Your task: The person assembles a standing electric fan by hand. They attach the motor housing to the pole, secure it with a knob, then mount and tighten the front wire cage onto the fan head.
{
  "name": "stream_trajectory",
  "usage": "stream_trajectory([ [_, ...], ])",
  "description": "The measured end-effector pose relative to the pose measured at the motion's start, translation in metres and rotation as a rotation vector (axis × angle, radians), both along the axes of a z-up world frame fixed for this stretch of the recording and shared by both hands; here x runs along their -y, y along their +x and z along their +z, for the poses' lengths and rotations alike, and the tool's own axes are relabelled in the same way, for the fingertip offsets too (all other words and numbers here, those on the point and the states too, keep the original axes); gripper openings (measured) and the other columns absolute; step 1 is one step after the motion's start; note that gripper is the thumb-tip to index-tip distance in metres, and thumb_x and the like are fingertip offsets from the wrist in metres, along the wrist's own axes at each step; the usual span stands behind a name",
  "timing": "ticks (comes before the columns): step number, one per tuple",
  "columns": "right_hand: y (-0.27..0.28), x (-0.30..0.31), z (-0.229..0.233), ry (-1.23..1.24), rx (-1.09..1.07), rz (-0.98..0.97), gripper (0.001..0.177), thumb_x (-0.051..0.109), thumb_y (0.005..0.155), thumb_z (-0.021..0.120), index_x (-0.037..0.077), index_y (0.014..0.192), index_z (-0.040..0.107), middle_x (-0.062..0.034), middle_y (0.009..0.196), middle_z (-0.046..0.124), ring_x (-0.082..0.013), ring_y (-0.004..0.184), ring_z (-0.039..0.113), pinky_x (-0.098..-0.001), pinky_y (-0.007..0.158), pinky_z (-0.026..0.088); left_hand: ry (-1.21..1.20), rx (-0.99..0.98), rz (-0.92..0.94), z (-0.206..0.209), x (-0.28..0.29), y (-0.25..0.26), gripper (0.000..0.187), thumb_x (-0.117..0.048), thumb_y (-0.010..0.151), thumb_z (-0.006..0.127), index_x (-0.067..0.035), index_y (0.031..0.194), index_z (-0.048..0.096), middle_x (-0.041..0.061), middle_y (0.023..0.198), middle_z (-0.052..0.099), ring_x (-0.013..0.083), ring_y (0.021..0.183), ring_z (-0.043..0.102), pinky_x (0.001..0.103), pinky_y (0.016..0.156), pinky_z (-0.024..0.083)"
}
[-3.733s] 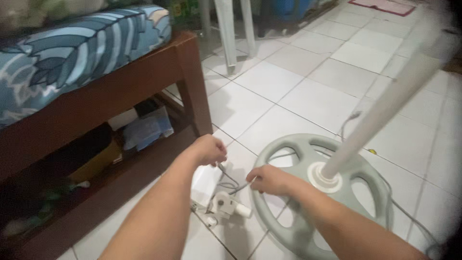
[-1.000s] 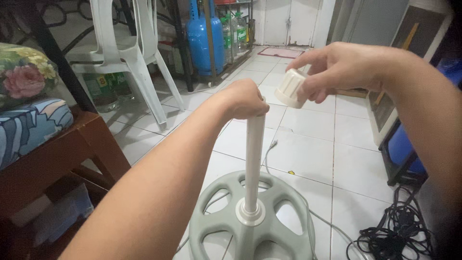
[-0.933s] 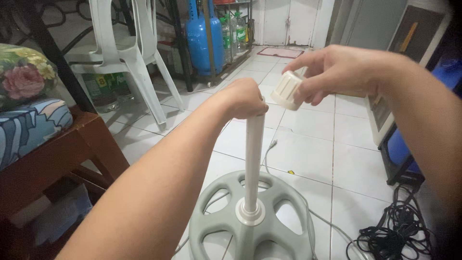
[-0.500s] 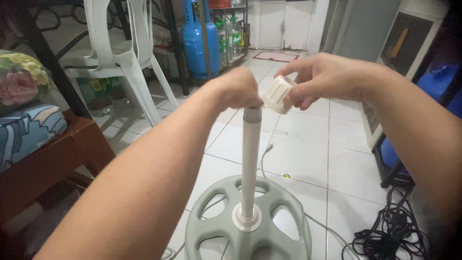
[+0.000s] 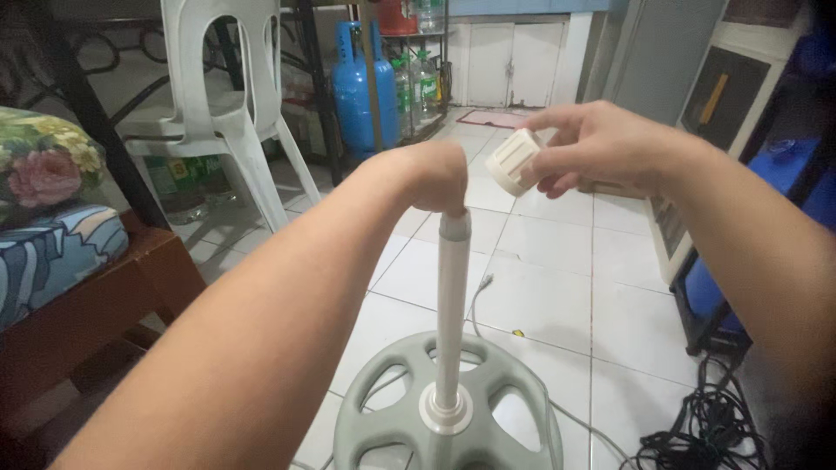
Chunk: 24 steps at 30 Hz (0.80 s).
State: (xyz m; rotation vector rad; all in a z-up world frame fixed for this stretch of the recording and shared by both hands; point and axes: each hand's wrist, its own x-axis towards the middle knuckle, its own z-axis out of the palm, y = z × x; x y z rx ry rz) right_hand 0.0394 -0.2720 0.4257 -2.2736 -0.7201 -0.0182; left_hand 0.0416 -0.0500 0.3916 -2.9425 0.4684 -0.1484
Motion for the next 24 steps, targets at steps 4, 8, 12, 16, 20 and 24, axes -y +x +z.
stream_trajectory([
  [4, -0.003, -0.002, 0.005, -0.035, 0.017, -0.034, 0.070, 0.025, 0.076, 0.078, 0.009, 0.141, 0.059, -0.0227, 0.104, 0.076, -0.0277, 0.089, 0.077, -0.0356, 0.081, 0.062, -0.052, -0.058, 0.011, -0.007, -0.007, 0.008, 0.022, -0.027, 0.081, 0.072, -0.011, 0.094, 0.080, 0.015, 0.088, 0.076, 0.0317, 0.082, 0.073, 0.043, 0.076, 0.056],
  [8, -0.002, 0.001, 0.000, 0.009, -0.007, 0.043, 0.071, 0.026, 0.076, 0.077, 0.005, 0.141, 0.057, -0.0236, 0.102, 0.077, -0.0283, 0.087, 0.078, -0.0360, 0.078, 0.063, -0.044, 0.030, -0.095, -0.019, -0.011, 0.004, 0.022, -0.024, 0.085, 0.069, -0.007, 0.093, 0.080, 0.018, 0.091, 0.075, 0.0350, 0.089, 0.071, 0.045, 0.081, 0.055],
  [12, 0.003, 0.002, -0.006, 0.006, -0.019, 0.075, 0.071, 0.027, 0.077, 0.076, 0.004, 0.141, 0.056, -0.0241, 0.102, 0.077, -0.0290, 0.087, 0.077, -0.0362, 0.076, 0.063, -0.161, 0.025, -0.062, -0.016, -0.013, 0.002, 0.023, -0.023, 0.081, 0.069, -0.007, 0.093, 0.080, 0.018, 0.094, 0.075, 0.0343, 0.093, 0.072, 0.043, 0.084, 0.056],
  [16, 0.008, 0.002, -0.005, -0.033, 0.023, 0.017, 0.070, 0.024, 0.078, 0.074, 0.005, 0.143, 0.056, -0.0243, 0.100, 0.076, -0.0298, 0.085, 0.078, -0.0379, 0.075, 0.063, -0.258, 0.157, 0.021, 0.019, -0.011, 0.007, 0.023, -0.018, 0.086, 0.061, -0.004, 0.095, 0.078, 0.021, 0.099, 0.074, 0.0346, 0.096, 0.073, 0.043, 0.089, 0.057],
  [20, 0.013, -0.006, 0.004, 0.092, 0.066, -0.041, 0.078, 0.021, 0.076, 0.077, 0.005, 0.148, 0.049, -0.0244, 0.108, 0.072, -0.0294, 0.091, 0.075, -0.0345, 0.082, 0.063, -0.464, 0.574, -0.120, 0.050, -0.015, 0.011, 0.026, -0.021, 0.097, 0.056, 0.002, 0.100, 0.067, 0.030, 0.100, 0.067, 0.0451, 0.094, 0.066, 0.049, 0.085, 0.055],
  [24, 0.013, -0.009, 0.026, 0.458, 0.048, 0.128, 0.074, 0.030, 0.086, 0.060, -0.001, 0.150, 0.041, -0.0222, 0.129, 0.061, -0.0290, 0.109, 0.068, -0.0408, 0.089, 0.061, -0.748, 0.635, -0.042, 0.044, 0.001, 0.012, 0.027, -0.024, 0.101, 0.052, -0.001, 0.114, 0.055, 0.028, 0.101, 0.069, 0.0463, 0.100, 0.066, 0.052, 0.087, 0.051],
])
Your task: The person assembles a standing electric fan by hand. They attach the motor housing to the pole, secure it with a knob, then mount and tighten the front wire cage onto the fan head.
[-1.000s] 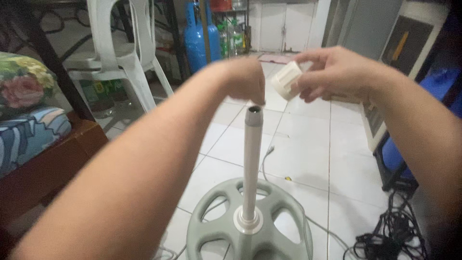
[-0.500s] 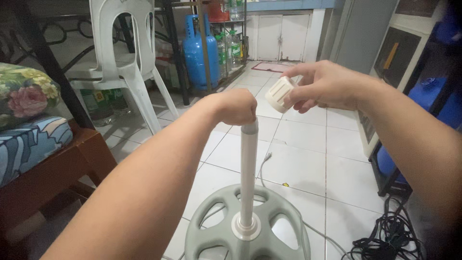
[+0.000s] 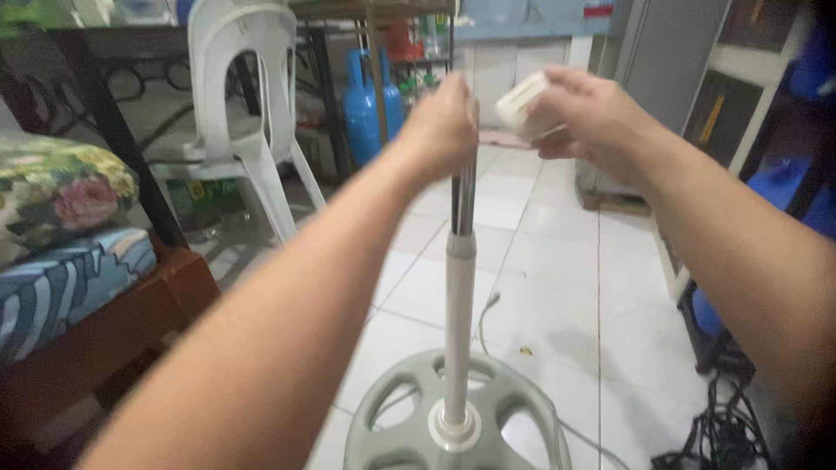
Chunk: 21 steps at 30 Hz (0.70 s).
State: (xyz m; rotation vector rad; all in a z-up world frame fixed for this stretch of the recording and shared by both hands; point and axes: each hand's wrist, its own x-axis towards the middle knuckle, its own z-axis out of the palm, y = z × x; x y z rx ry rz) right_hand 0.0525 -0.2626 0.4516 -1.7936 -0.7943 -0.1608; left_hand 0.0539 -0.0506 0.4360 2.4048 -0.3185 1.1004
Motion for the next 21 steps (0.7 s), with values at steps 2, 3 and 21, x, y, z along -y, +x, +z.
stream_trajectory([
  [2, -0.002, -0.002, 0.011, 0.106, -0.020, 0.059, 0.072, 0.035, 0.090, 0.048, -0.001, 0.152, 0.040, -0.0252, 0.131, 0.054, -0.0347, 0.111, 0.066, -0.0465, 0.091, 0.061, -0.116, 0.058, -0.043, -0.012, 0.008, -0.005, 0.027, -0.025, 0.103, 0.052, -0.002, 0.118, 0.052, 0.027, 0.101, 0.070, 0.0461, 0.100, 0.066, 0.052, 0.088, 0.050],
  [3, -0.002, -0.003, 0.019, 0.128, -0.006, 0.079, 0.072, 0.037, 0.090, 0.048, -0.001, 0.151, 0.041, -0.0250, 0.131, 0.053, -0.0358, 0.112, 0.066, -0.0483, 0.093, 0.062, -0.167, 0.082, -0.073, -0.018, 0.012, -0.009, 0.027, -0.026, 0.104, 0.052, -0.003, 0.118, 0.052, 0.025, 0.100, 0.071, 0.0447, 0.100, 0.067, 0.051, 0.088, 0.050],
  [21, -0.023, -0.039, 0.059, -0.195, 0.126, 0.157, 0.063, 0.025, 0.079, 0.071, 0.009, 0.139, 0.058, -0.0169, 0.114, 0.072, -0.0276, 0.100, 0.077, -0.0399, 0.088, 0.065, -0.652, -0.063, -0.361, -0.020, -0.002, -0.054, 0.063, -0.012, 0.081, 0.083, -0.006, 0.125, 0.038, 0.019, 0.119, 0.064, 0.0221, 0.100, 0.070, 0.034, 0.077, 0.063],
])
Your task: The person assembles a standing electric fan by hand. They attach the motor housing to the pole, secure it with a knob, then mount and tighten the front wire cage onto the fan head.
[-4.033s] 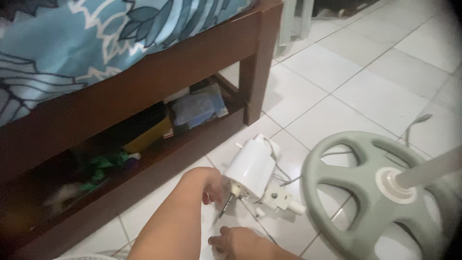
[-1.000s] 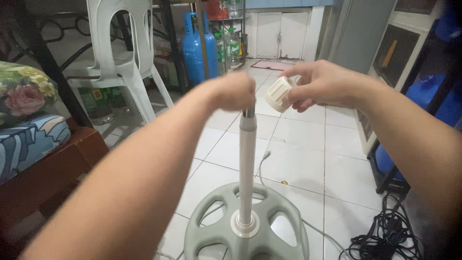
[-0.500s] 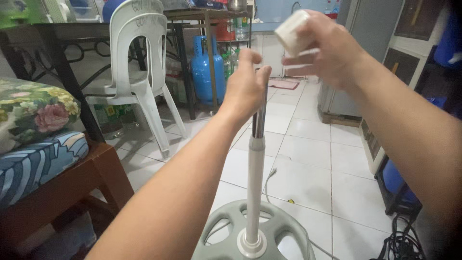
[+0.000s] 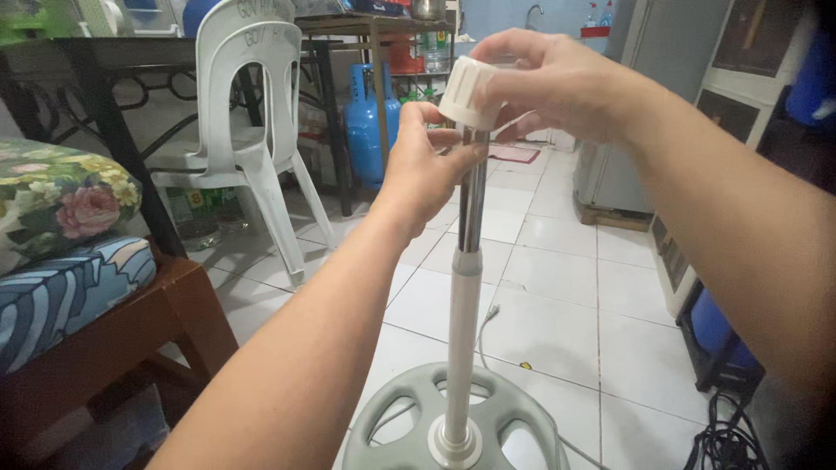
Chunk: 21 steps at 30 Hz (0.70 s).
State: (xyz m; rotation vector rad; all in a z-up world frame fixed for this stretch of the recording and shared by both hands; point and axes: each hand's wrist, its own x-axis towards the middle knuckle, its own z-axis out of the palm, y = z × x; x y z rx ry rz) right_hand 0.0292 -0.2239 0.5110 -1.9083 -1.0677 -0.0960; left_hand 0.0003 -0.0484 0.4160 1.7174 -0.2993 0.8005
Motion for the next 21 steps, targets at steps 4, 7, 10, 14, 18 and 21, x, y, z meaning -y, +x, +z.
stream_trajectory([
  [4, -0.001, -0.009, -0.004, -0.215, 0.190, -0.196, 0.063, 0.029, 0.079, 0.072, 0.012, 0.139, 0.062, -0.0199, 0.115, 0.072, -0.0279, 0.101, 0.076, -0.0386, 0.091, 0.063, -0.096, 0.001, -0.047, -0.007, -0.003, -0.003, 0.079, -0.009, 0.075, 0.083, -0.009, 0.135, 0.030, 0.021, 0.128, 0.056, 0.0260, 0.103, 0.070, 0.035, 0.077, 0.064],
  [7, -0.002, -0.011, 0.001, -0.365, 0.298, -0.240, 0.062, 0.041, 0.081, 0.073, 0.016, 0.137, 0.063, -0.0176, 0.117, 0.071, -0.0264, 0.102, 0.073, -0.0381, 0.090, 0.060, -0.100, -0.022, -0.100, -0.008, -0.002, -0.003, 0.082, -0.009, 0.074, 0.082, -0.011, 0.137, 0.030, 0.019, 0.128, 0.059, 0.0241, 0.102, 0.071, 0.034, 0.076, 0.063],
  [10, -0.003, -0.014, 0.003, -0.468, 0.264, -0.369, 0.053, 0.051, 0.092, 0.063, 0.015, 0.129, 0.073, -0.0149, 0.116, 0.075, -0.0295, 0.102, 0.073, -0.0416, 0.093, 0.055, -0.100, 0.017, -0.052, -0.011, -0.004, -0.004, 0.083, -0.010, 0.072, 0.085, -0.011, 0.136, 0.033, 0.019, 0.128, 0.057, 0.0234, 0.101, 0.070, 0.034, 0.076, 0.064],
  [14, -0.001, -0.005, 0.004, -0.287, 0.249, -0.129, 0.050, 0.047, 0.084, 0.068, 0.014, 0.120, 0.078, -0.0139, 0.111, 0.079, -0.0233, 0.101, 0.076, -0.0357, 0.086, 0.062, -0.096, 0.037, 0.081, -0.015, 0.000, 0.000, 0.078, -0.016, 0.073, 0.086, -0.011, 0.134, 0.037, 0.016, 0.127, 0.059, 0.0222, 0.096, 0.070, 0.034, 0.074, 0.061],
  [18, -0.002, -0.007, 0.000, -0.370, 0.343, -0.233, 0.052, 0.043, 0.087, 0.071, 0.016, 0.131, 0.071, -0.0125, 0.110, 0.077, -0.0231, 0.098, 0.075, -0.0352, 0.086, 0.059, -0.151, 0.115, 0.141, -0.024, 0.004, 0.008, 0.071, -0.018, 0.073, 0.088, -0.009, 0.127, 0.043, 0.016, 0.122, 0.063, 0.0209, 0.097, 0.068, 0.034, 0.077, 0.060],
  [21, -0.009, -0.012, -0.009, -0.443, 0.326, -0.245, 0.069, 0.042, 0.085, 0.075, 0.019, 0.148, 0.056, -0.0153, 0.110, 0.075, -0.0266, 0.099, 0.074, -0.0390, 0.085, 0.057, -0.205, 0.137, 0.205, -0.029, 0.006, 0.017, 0.064, -0.019, 0.075, 0.088, -0.008, 0.123, 0.047, 0.016, 0.121, 0.064, 0.0206, 0.099, 0.067, 0.034, 0.078, 0.060],
])
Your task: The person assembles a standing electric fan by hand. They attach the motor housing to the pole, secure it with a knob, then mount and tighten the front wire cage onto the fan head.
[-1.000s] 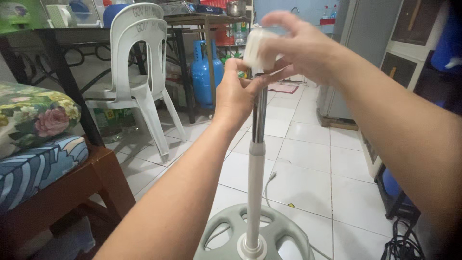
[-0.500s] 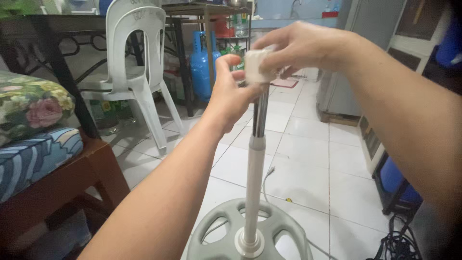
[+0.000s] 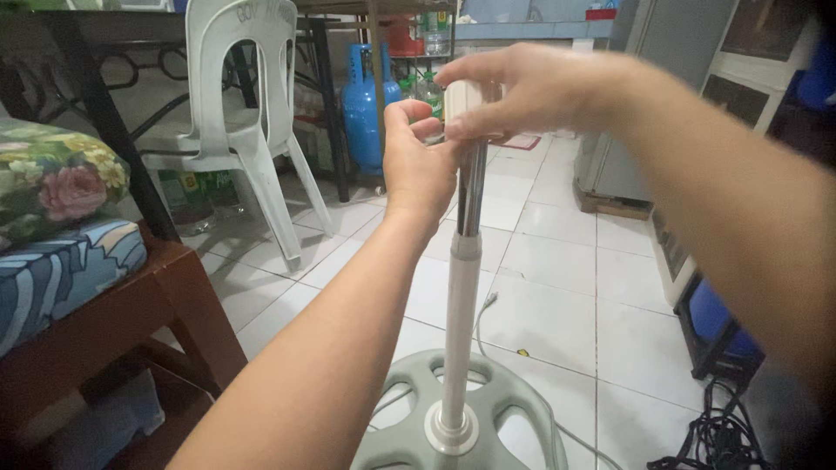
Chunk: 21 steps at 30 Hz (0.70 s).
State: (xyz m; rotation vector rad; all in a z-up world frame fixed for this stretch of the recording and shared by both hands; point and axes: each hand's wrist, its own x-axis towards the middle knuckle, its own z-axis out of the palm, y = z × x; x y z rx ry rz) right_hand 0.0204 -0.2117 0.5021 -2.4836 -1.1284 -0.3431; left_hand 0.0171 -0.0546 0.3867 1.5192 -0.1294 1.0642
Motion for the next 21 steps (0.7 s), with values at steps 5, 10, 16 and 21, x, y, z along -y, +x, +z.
stream_trajectory([
  [5, -0.006, -0.002, -0.030, 0.276, -0.175, 0.343, 0.111, 0.031, 0.078, 0.087, 0.008, 0.162, 0.019, -0.0192, 0.136, 0.055, -0.0268, 0.112, 0.071, -0.0402, 0.083, 0.061, -0.001, 0.047, 0.021, 0.000, 0.001, 0.007, 0.059, -0.017, 0.078, 0.084, -0.007, 0.125, 0.050, 0.017, 0.120, 0.067, 0.0213, 0.100, 0.070, 0.032, 0.078, 0.061],
  [10, 0.013, 0.006, -0.044, 0.323, -0.193, 0.281, 0.128, 0.015, 0.065, 0.082, 0.011, 0.161, -0.003, -0.0258, 0.129, 0.063, -0.0297, 0.114, 0.071, -0.0392, 0.095, 0.060, 0.060, 0.017, -0.157, 0.009, -0.004, -0.005, 0.084, -0.011, 0.078, 0.081, -0.019, 0.149, 0.037, 0.015, 0.123, 0.062, 0.0207, 0.093, 0.073, 0.034, 0.072, 0.064],
  [16, 0.031, -0.011, -0.087, 0.368, -0.475, 0.104, 0.081, 0.019, 0.072, 0.083, 0.004, 0.144, 0.051, -0.0135, 0.113, 0.075, -0.0241, 0.107, 0.073, -0.0379, 0.090, 0.057, 0.125, 0.027, -0.337, 0.015, -0.004, -0.007, 0.065, -0.007, 0.093, 0.066, -0.021, 0.154, 0.048, 0.013, 0.112, 0.079, 0.0188, 0.093, 0.078, 0.033, 0.077, 0.066],
  [21, 0.034, -0.019, -0.126, 0.347, -0.578, 0.093, 0.041, 0.028, 0.080, 0.081, 0.003, 0.111, 0.071, -0.0080, 0.101, 0.076, -0.0181, 0.098, 0.072, -0.0362, 0.087, 0.057, 0.224, 0.144, -0.251, 0.011, -0.008, 0.003, 0.063, -0.002, 0.091, 0.064, -0.018, 0.150, 0.048, 0.014, 0.116, 0.078, 0.0184, 0.102, 0.078, 0.032, 0.084, 0.063],
])
